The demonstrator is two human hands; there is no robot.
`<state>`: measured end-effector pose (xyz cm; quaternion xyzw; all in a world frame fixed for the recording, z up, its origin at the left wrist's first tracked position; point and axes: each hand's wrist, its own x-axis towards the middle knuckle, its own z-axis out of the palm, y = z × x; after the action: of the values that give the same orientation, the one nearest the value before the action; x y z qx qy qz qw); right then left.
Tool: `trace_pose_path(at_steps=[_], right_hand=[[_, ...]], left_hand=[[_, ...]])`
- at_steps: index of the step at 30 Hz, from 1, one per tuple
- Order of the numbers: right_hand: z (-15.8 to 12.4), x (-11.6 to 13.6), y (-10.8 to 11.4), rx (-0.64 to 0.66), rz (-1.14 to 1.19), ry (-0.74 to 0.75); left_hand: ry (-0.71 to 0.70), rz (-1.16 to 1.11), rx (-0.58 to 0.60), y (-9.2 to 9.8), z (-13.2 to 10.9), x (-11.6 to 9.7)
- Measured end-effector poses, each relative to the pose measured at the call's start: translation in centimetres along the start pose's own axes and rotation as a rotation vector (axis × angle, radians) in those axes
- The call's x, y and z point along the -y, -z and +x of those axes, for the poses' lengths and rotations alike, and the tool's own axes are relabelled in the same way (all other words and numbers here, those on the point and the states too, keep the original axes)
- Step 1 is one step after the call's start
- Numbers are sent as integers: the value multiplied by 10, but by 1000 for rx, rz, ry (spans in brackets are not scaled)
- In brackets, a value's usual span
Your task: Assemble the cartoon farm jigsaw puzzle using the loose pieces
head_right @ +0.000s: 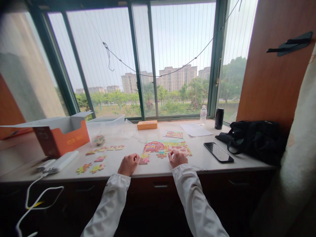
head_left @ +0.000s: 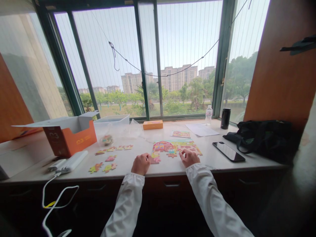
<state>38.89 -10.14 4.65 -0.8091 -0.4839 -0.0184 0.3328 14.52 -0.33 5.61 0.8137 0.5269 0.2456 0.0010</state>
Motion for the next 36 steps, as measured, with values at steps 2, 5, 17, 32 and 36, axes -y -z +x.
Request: trace_pose_path(at_steps=[2, 5, 17, 32, 36], right_hand=[[0, 0, 0, -6, -5, -5], [-1, 0, -1, -16, -8, 3], [1, -24, -16, -96, 21, 154], [2, -32, -22, -146, 11, 173], [1, -31, -21, -145, 7, 171]], left_hand=[[8, 2, 6, 0, 0, 0], [20, 7, 4, 2, -2, -2], [54, -15, 44, 4, -15, -9], [66, -49, 81, 7, -18, -12], [89, -55, 90, 9, -19, -13]])
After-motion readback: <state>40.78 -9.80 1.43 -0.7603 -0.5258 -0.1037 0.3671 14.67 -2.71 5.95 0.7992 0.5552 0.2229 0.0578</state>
